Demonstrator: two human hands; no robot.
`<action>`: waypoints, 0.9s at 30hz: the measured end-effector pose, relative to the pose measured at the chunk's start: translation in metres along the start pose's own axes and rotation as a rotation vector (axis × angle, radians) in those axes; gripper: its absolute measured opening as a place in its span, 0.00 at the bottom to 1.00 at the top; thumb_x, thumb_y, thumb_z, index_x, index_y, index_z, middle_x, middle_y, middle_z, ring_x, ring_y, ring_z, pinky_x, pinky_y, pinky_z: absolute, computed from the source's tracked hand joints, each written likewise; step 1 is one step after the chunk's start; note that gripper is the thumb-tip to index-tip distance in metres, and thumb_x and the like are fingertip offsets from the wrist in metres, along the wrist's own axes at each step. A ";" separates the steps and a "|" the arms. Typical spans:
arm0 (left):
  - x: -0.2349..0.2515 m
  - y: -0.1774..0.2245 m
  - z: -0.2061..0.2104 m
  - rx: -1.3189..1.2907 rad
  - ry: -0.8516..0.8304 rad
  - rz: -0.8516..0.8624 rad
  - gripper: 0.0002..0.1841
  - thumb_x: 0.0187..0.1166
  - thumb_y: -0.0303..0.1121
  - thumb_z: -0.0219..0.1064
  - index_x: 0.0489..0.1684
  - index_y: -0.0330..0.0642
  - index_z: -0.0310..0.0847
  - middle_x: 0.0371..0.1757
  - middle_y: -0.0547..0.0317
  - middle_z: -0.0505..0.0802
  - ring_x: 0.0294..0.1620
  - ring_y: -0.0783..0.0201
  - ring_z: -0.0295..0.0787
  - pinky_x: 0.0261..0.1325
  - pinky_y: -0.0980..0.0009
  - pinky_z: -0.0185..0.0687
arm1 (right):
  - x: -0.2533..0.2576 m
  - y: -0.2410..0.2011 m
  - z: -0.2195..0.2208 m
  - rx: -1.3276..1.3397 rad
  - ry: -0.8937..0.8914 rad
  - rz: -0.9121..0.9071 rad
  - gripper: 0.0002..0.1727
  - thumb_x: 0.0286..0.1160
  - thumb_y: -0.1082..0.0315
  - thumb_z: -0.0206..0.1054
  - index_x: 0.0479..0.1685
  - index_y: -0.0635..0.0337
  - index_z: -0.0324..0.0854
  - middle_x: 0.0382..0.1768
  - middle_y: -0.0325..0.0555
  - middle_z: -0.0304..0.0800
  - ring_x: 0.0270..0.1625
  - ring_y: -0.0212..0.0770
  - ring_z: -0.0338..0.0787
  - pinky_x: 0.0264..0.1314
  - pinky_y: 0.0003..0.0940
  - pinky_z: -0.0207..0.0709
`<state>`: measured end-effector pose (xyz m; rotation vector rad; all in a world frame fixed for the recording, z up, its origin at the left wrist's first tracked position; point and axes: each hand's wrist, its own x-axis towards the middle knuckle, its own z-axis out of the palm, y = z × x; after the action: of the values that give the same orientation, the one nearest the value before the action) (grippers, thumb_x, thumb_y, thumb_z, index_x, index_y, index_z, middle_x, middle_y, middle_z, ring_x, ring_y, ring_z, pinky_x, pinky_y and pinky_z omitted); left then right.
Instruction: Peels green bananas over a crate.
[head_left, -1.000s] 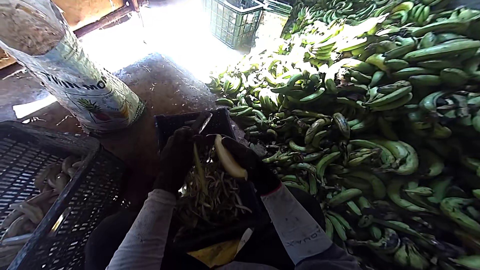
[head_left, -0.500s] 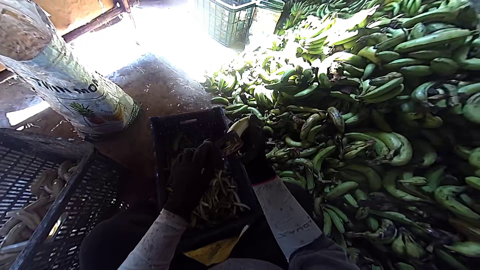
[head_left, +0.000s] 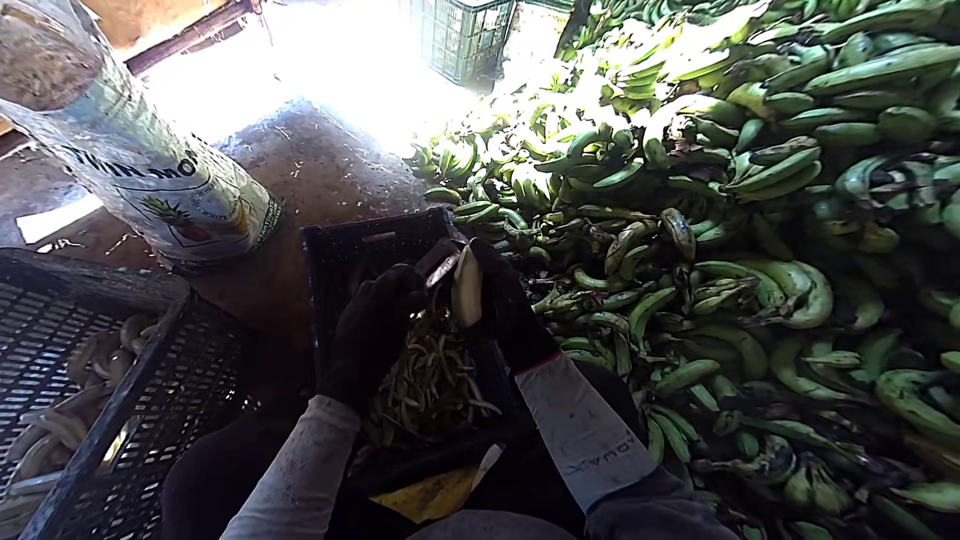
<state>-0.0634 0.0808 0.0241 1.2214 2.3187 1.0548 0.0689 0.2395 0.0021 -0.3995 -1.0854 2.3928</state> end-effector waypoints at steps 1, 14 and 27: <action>-0.006 0.002 0.005 0.040 0.013 0.067 0.26 0.84 0.50 0.65 0.80 0.56 0.75 0.61 0.46 0.89 0.58 0.45 0.88 0.59 0.40 0.83 | 0.002 -0.001 -0.001 0.090 0.043 -0.030 0.20 0.91 0.45 0.43 0.58 0.44 0.76 0.40 0.34 0.87 0.37 0.29 0.88 0.34 0.28 0.85; -0.008 -0.001 0.016 0.202 -0.030 0.070 0.29 0.82 0.53 0.67 0.83 0.61 0.73 0.62 0.45 0.88 0.61 0.43 0.86 0.60 0.41 0.82 | -0.002 0.005 0.001 -0.198 0.089 0.006 0.24 0.90 0.44 0.45 0.68 0.45 0.76 0.34 0.37 0.86 0.29 0.30 0.85 0.29 0.29 0.83; -0.007 -0.007 0.007 0.106 -0.069 0.085 0.27 0.84 0.52 0.65 0.80 0.55 0.75 0.61 0.47 0.89 0.58 0.48 0.89 0.60 0.42 0.83 | -0.003 0.007 -0.012 -0.043 0.210 0.091 0.23 0.88 0.42 0.45 0.50 0.47 0.79 0.28 0.37 0.85 0.24 0.31 0.85 0.23 0.29 0.82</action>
<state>-0.0590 0.0759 0.0142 1.3842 2.3143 0.9119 0.0748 0.2414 -0.0102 -0.7120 -1.0446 2.3453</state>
